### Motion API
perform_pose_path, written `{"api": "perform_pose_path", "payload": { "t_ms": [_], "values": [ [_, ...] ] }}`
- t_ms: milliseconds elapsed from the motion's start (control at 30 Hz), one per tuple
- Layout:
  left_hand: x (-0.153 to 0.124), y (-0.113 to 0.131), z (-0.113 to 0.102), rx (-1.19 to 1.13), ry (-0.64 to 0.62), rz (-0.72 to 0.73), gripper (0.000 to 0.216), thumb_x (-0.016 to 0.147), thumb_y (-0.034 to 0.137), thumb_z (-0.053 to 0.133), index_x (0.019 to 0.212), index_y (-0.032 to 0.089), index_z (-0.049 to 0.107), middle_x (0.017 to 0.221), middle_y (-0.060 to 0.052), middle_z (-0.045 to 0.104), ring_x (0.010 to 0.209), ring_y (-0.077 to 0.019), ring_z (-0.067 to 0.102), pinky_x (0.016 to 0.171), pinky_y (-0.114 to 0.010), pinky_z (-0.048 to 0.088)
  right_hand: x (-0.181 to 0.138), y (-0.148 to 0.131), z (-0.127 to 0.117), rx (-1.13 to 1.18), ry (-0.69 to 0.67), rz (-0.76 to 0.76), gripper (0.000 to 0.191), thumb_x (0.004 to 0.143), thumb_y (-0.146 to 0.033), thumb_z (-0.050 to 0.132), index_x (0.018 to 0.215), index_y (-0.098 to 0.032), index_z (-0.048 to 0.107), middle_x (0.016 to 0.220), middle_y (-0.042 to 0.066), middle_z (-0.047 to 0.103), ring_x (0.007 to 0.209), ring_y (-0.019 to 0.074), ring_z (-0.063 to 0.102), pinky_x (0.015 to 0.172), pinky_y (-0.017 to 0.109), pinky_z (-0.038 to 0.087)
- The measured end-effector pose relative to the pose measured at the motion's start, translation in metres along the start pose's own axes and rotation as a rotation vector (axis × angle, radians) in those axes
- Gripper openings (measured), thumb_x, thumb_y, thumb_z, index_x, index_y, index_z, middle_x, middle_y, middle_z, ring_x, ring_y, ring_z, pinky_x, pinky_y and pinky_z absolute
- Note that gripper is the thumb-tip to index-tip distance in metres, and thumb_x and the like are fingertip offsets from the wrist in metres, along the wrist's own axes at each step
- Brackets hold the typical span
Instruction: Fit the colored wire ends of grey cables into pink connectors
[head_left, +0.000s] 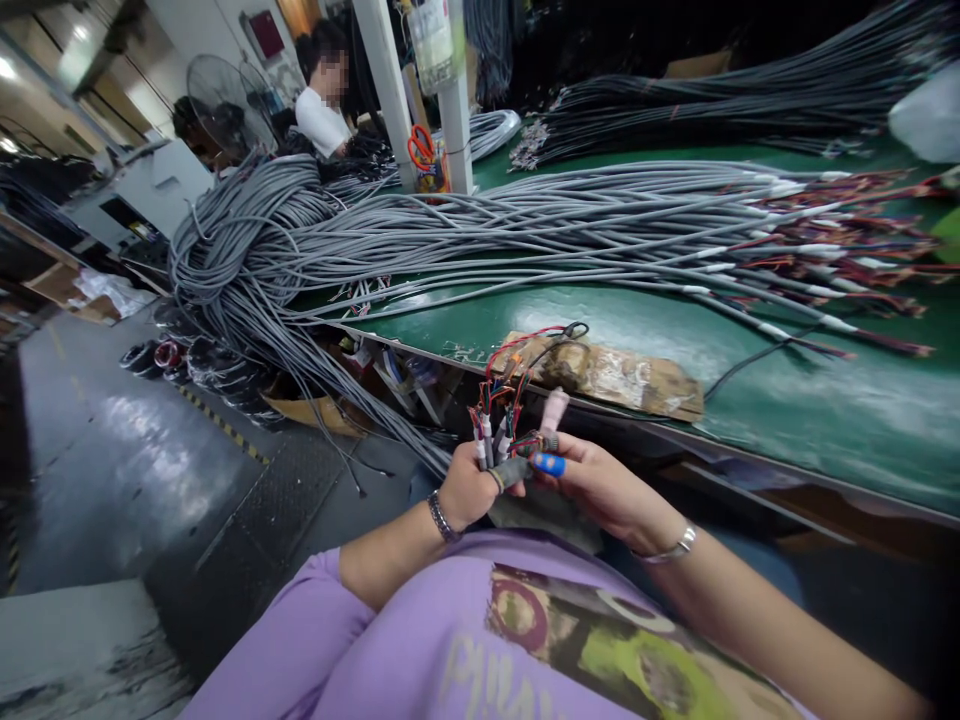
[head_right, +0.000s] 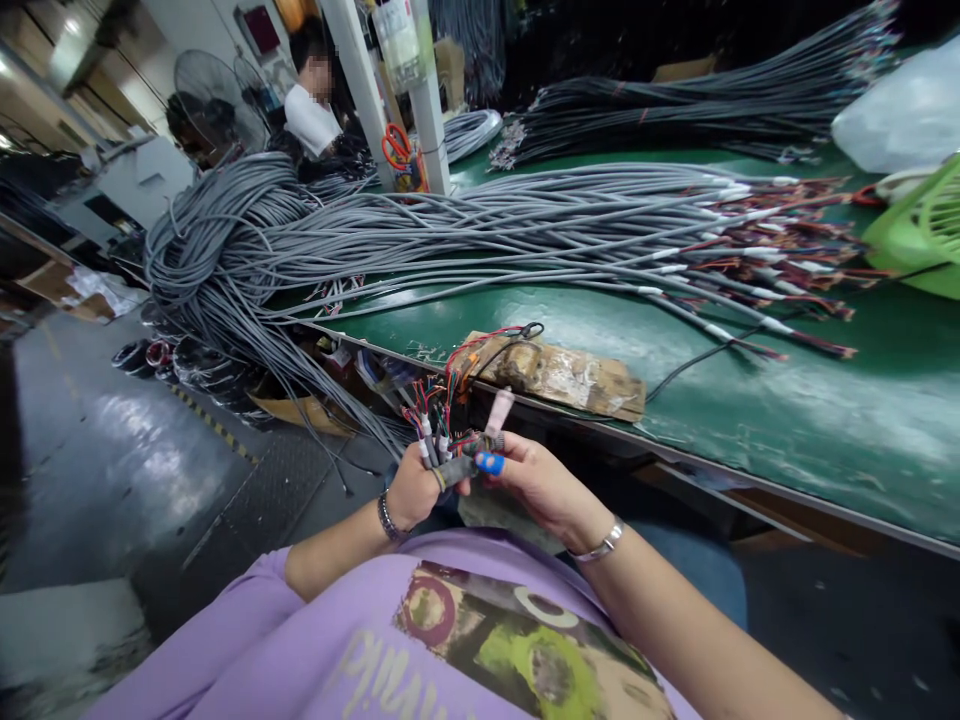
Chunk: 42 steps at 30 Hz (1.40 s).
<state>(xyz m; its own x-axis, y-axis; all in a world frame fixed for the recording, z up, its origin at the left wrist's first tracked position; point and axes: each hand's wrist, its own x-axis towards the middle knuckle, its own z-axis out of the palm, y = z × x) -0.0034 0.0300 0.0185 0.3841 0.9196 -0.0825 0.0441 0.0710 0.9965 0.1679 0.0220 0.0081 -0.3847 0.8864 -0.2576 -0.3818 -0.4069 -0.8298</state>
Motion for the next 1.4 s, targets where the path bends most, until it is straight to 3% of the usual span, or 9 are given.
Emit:
{"api": "perform_pose_path", "payload": {
  "t_ms": [267,567,800,967,1100,1233,1400],
  "values": [
    [-0.003,0.003,-0.001,0.020,-0.010,-0.002,0.051,0.072,0.059,0.065,0.051,0.013,0.061,0.048,-0.003,0.056,0.049,-0.0104,0.048,0.055,-0.024,0.042,0.000,0.007,0.003,-0.157,0.087,-0.110,0.034,0.064,-0.046,0.081,0.078,-0.019,0.067,0.070,0.002,0.066,0.065,0.0144,0.052,0.063,0.027,0.040],
    [-0.006,0.004,0.003,0.025,0.167,0.014,0.047,0.073,0.056,0.067,0.053,0.013,0.065,0.049,-0.004,0.059,0.049,-0.0108,0.049,0.054,-0.024,0.042,-0.001,0.011,0.009,-0.130,0.149,-0.139,0.031,0.065,-0.047,0.079,0.071,-0.020,0.065,0.063,0.000,0.059,0.058,0.0134,0.046,0.057,0.027,0.038],
    [-0.006,0.007,0.003,0.101,0.044,0.026,0.048,0.073,0.056,0.066,0.051,0.013,0.062,0.051,-0.004,0.059,0.051,-0.0111,0.050,0.054,-0.024,0.041,0.000,0.013,0.008,-0.079,0.199,-0.142,0.029,0.066,-0.044,0.080,0.076,-0.019,0.068,0.067,0.001,0.062,0.059,0.0116,0.047,0.057,0.025,0.037],
    [-0.002,0.002,0.002,0.004,0.171,0.012,0.045,0.072,0.053,0.068,0.052,0.014,0.062,0.048,-0.002,0.057,0.047,-0.0100,0.048,0.052,-0.024,0.040,-0.004,0.008,0.006,-0.095,0.165,-0.138,0.029,0.062,-0.043,0.082,0.072,-0.019,0.068,0.069,0.001,0.061,0.061,0.0124,0.048,0.058,0.026,0.039],
    [0.002,-0.003,0.002,-0.069,0.214,0.025,0.040,0.072,0.050,0.070,0.056,0.014,0.064,0.049,-0.002,0.059,0.047,-0.0104,0.050,0.053,-0.024,0.042,-0.002,0.007,-0.002,0.016,0.141,-0.122,0.031,0.064,-0.045,0.081,0.067,-0.019,0.066,0.062,0.001,0.056,0.058,0.0131,0.047,0.058,0.028,0.042],
    [0.002,-0.001,0.002,-0.072,0.187,0.034,0.040,0.073,0.050,0.069,0.058,0.014,0.065,0.049,-0.003,0.060,0.050,-0.0111,0.052,0.055,-0.025,0.042,0.008,0.005,-0.014,0.201,0.211,-0.069,0.038,0.068,-0.058,0.072,0.073,-0.021,0.066,0.065,0.002,0.058,0.056,0.0141,0.050,0.059,0.030,0.048],
    [0.004,0.007,0.004,-0.044,0.127,0.019,0.042,0.073,0.051,0.069,0.054,0.014,0.063,0.051,-0.004,0.060,0.050,-0.0112,0.052,0.056,-0.025,0.042,0.021,-0.005,-0.014,0.176,0.179,-0.084,0.039,0.076,-0.061,0.063,0.076,-0.022,0.066,0.068,0.002,0.061,0.058,0.0146,0.052,0.059,0.029,0.048]
  ]
}}
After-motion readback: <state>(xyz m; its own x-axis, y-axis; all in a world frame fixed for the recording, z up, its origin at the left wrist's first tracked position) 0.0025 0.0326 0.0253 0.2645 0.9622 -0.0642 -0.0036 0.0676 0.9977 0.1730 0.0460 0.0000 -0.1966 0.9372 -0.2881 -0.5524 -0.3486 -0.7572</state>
